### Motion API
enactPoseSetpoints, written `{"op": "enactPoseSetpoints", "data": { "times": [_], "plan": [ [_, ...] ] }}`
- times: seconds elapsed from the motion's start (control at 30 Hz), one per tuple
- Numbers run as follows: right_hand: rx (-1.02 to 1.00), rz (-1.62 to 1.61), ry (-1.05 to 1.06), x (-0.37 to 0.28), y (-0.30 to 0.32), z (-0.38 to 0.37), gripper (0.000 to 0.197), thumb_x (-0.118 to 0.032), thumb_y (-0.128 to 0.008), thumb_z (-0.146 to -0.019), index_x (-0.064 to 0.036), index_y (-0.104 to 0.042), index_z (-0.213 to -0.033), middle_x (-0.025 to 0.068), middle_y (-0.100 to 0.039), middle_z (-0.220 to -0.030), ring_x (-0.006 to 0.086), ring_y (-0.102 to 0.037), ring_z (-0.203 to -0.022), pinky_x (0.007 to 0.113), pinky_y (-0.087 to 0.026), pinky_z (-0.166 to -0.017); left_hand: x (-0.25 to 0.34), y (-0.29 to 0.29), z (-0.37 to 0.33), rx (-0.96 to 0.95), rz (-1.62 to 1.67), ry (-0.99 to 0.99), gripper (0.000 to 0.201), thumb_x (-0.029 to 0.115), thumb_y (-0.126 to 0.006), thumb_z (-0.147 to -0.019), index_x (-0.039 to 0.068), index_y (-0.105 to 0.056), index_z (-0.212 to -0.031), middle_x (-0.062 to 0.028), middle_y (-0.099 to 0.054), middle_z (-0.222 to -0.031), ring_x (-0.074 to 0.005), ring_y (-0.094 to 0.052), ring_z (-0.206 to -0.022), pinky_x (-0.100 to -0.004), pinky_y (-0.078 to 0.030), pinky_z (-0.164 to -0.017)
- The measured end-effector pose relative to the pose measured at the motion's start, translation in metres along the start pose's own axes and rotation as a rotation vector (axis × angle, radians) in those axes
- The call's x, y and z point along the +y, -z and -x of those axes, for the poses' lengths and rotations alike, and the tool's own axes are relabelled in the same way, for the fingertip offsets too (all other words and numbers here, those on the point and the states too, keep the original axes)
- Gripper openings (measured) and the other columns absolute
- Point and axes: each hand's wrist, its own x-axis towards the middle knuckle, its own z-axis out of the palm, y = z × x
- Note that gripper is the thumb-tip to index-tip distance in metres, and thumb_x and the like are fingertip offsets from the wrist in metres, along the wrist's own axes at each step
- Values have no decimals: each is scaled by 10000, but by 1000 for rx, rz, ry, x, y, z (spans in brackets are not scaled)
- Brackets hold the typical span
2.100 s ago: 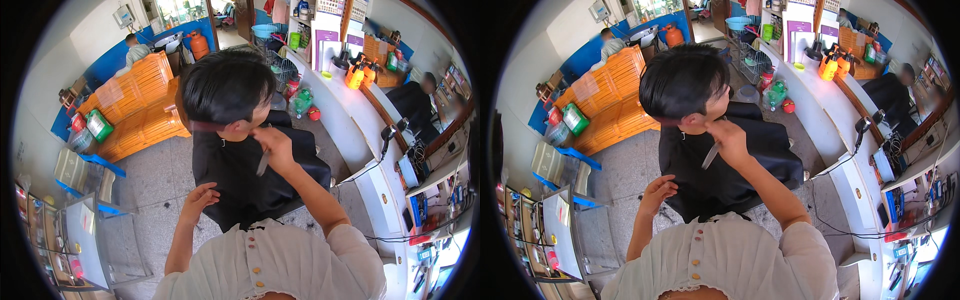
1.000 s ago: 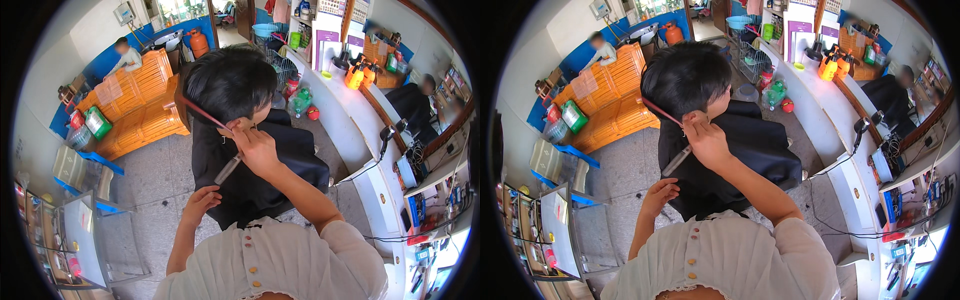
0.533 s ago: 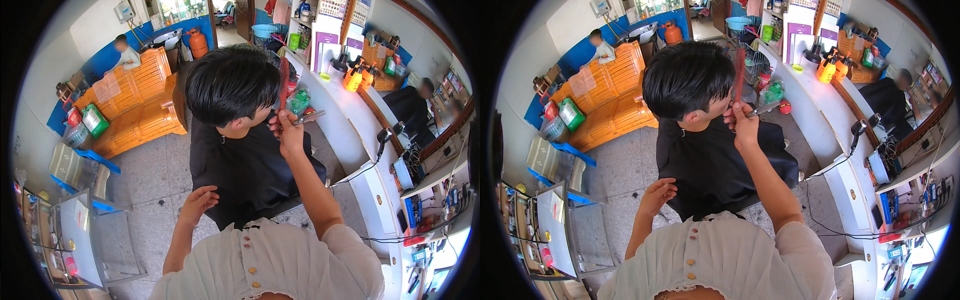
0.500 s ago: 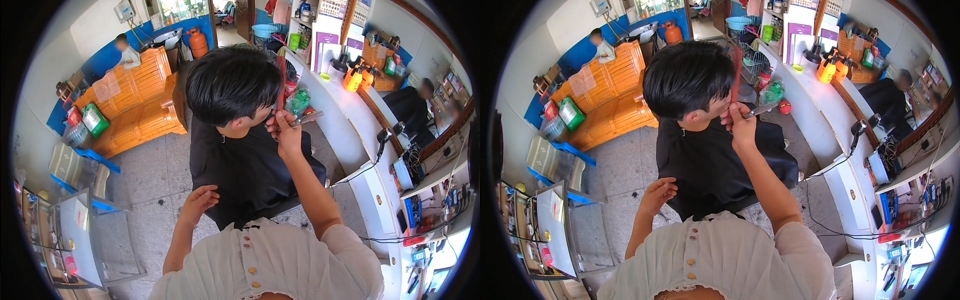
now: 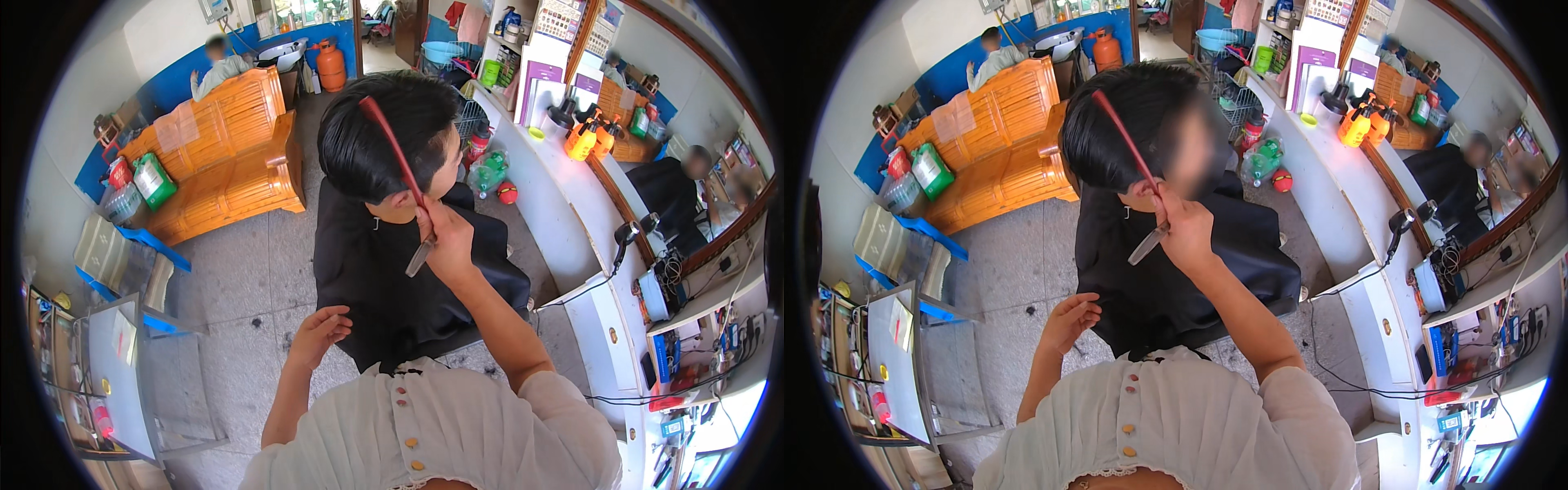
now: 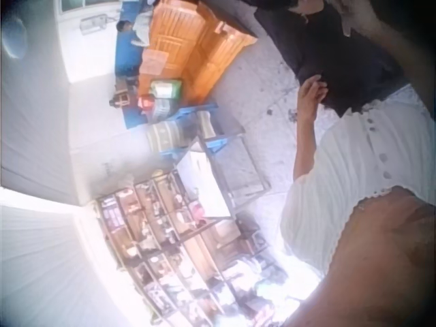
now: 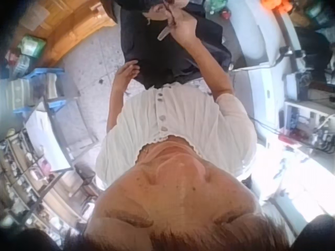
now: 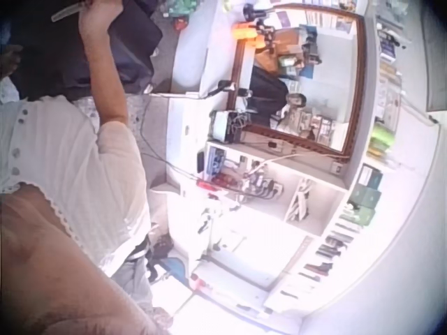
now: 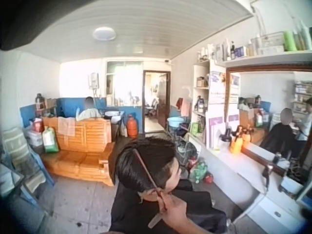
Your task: The person uses a red comb and scissors to cut a seated client's hair. They repeatedly lift sections of hair with the comb and trim with the scissors, working around the head. Cut hair falls onto the black cape and floor.
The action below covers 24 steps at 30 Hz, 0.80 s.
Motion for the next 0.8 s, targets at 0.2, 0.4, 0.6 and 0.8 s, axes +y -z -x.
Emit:
{"op": "enactPoseSetpoints", "data": {
  "times": [0.2, 0.4, 0.6, 0.8],
  "plan": [
    [11, 163, 131, -7, -2, 7, 202, -53, -615, -780, -5, -568, -970, 77, -543, -663, 233, -559, -592, 326, -436, -539, 0, 6, -4, -24, 15, 3, 253, 123, -484, -914, 9, -551, -1130, -65, -627, -911, -123, -600, -803, -248, -489, -745],
    [-52, 239, 192, 0, -8, 25, 268, -62, -623, -729, -30, -566, -989, 40, -492, -633, 193, -532, -587, 308, -412, -528, 2, 7, -3, -32, 10, 26, 251, 126, -487, -914, 8, -552, -1126, -64, -628, -904, -120, -600, -798, -246, -489, -740],
    [-114, 126, 252, 1, 1, 35, 367, -39, -616, -588, -55, -593, -953, 40, -577, -731, 214, -577, -660, 323, -433, -569, 2, 17, -5, -60, 27, 43, 248, 123, -488, -913, 6, -556, -1121, -65, -632, -904, -120, -611, -797, -242, -496, -738],
    [302, -302, -394, 34, 16, 15, 170, -124, -472, -933, -41, -588, -1025, 46, -626, -841, 97, -564, -723, 215, -421, -612, 3, 25, -3, -84, 25, 74, 246, 132, -499, -911, 18, -556, -1122, -61, -630, -908, -113, -607, -802, -239, -489, -746]
  ]
}}
